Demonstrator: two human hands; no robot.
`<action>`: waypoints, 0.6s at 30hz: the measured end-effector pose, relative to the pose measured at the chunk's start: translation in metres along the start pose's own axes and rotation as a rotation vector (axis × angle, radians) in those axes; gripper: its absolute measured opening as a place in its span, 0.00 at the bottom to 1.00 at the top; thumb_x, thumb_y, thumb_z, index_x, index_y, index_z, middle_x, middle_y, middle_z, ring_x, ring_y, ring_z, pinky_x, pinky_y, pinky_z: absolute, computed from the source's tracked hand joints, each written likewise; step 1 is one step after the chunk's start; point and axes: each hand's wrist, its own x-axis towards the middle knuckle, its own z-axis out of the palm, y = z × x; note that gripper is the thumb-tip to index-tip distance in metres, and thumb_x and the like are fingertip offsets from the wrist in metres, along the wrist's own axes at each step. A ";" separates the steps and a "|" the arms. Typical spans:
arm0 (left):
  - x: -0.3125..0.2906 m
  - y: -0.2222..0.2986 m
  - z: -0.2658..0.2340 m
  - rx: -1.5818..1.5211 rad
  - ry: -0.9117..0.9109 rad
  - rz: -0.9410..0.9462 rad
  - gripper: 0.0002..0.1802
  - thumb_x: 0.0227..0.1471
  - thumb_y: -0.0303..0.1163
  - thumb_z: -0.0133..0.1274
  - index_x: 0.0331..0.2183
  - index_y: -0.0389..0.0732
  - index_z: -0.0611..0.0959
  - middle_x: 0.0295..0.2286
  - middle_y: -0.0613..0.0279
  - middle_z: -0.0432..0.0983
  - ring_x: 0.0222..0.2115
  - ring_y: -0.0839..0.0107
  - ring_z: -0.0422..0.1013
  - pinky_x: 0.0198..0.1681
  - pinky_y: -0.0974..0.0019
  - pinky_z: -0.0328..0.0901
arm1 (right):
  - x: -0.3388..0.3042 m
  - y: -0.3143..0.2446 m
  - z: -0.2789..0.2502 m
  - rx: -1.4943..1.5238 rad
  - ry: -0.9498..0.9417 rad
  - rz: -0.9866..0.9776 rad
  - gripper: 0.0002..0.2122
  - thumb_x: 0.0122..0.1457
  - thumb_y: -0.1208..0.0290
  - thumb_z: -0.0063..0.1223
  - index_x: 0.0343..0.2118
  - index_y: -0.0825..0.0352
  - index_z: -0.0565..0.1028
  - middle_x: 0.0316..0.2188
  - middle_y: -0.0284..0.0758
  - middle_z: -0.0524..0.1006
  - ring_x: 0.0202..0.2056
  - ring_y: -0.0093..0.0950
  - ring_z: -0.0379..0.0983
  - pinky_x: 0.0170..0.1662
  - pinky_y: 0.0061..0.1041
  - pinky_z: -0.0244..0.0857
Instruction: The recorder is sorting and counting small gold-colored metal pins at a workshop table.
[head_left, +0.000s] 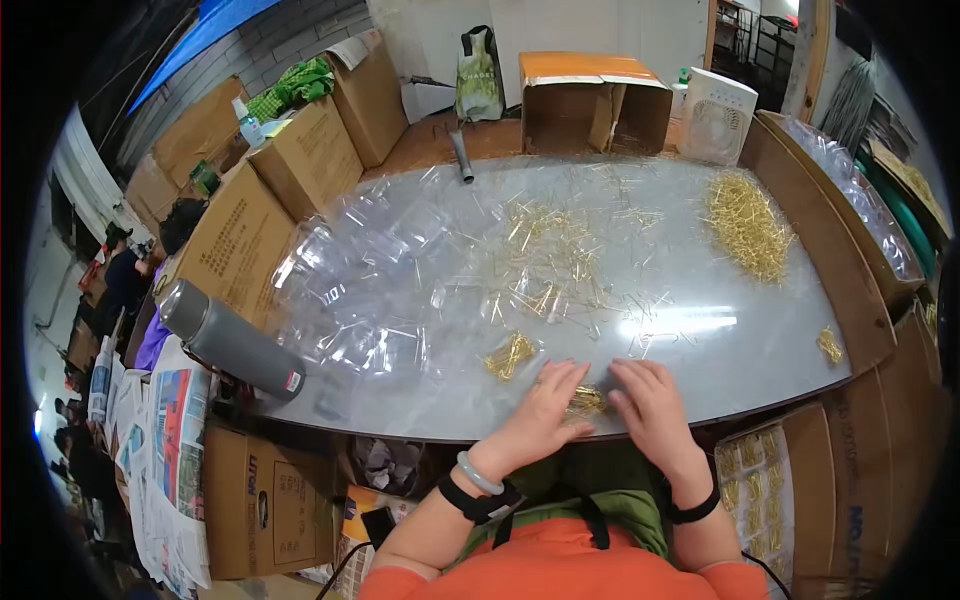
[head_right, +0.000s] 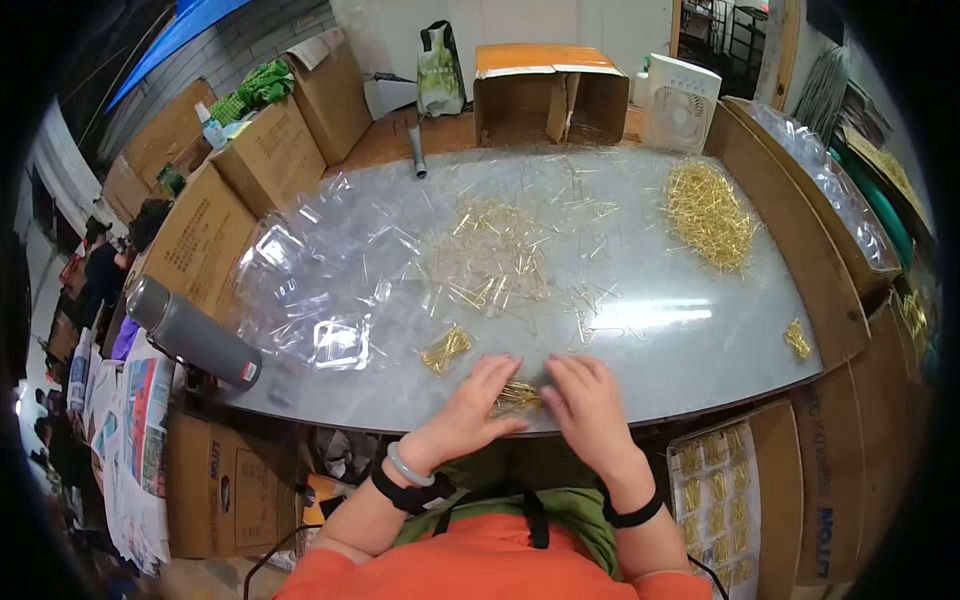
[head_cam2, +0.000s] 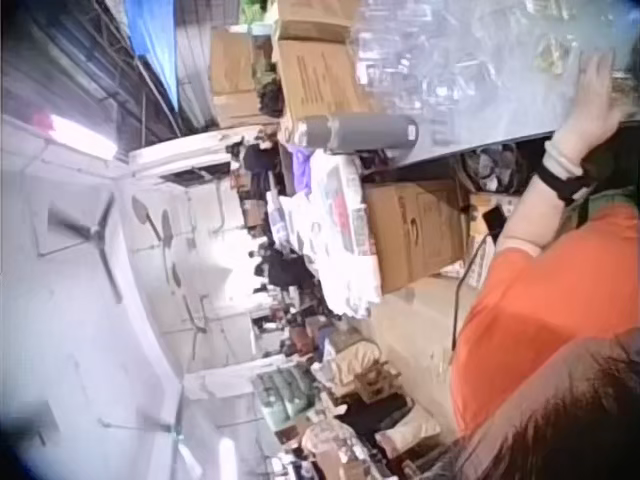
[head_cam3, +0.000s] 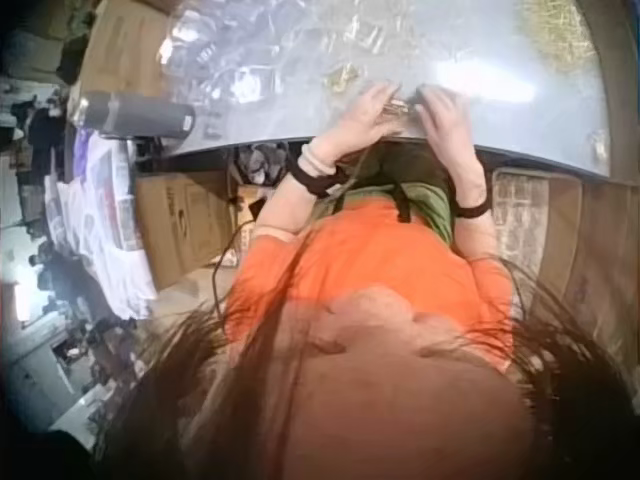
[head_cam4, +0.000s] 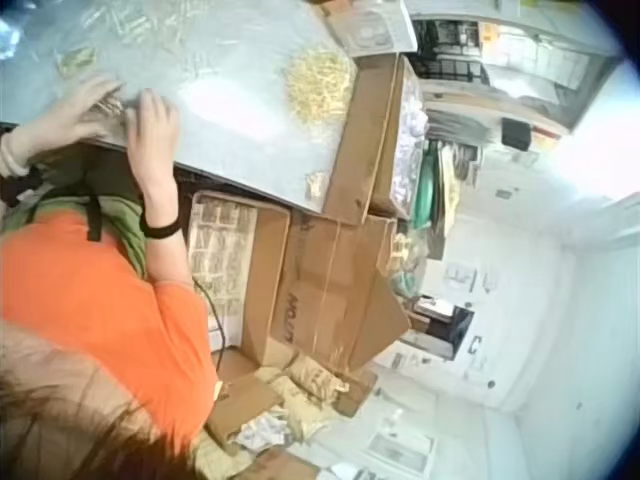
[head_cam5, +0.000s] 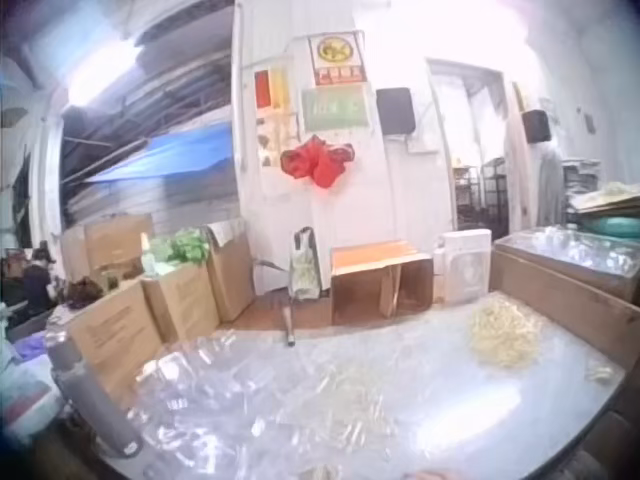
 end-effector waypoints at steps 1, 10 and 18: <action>-0.001 0.006 -0.005 -0.006 -0.006 0.029 0.51 0.51 0.44 0.67 0.67 0.32 0.60 0.62 0.39 0.60 0.66 0.43 0.54 0.70 0.46 0.48 | -0.005 -0.009 -0.005 -0.016 0.001 -0.029 0.20 0.57 0.70 0.64 0.53 0.65 0.75 0.53 0.40 0.77 0.51 0.43 0.72 0.54 0.42 0.66; 0.000 0.016 -0.004 0.190 -0.026 0.037 0.43 0.58 0.34 0.60 0.67 0.31 0.59 0.60 0.37 0.62 0.64 0.42 0.57 0.70 0.47 0.50 | 0.005 0.003 0.003 -0.043 -0.031 0.011 0.29 0.57 0.63 0.65 0.59 0.70 0.69 0.58 0.43 0.73 0.59 0.44 0.67 0.62 0.42 0.60; -0.005 0.017 0.002 0.039 0.039 -0.159 0.47 0.55 0.26 0.61 0.69 0.36 0.55 0.58 0.42 0.67 0.61 0.43 0.61 0.68 0.48 0.55 | 0.007 -0.016 0.012 0.096 -0.070 -0.122 0.24 0.57 0.66 0.64 0.56 0.67 0.71 0.52 0.41 0.75 0.57 0.42 0.68 0.63 0.46 0.57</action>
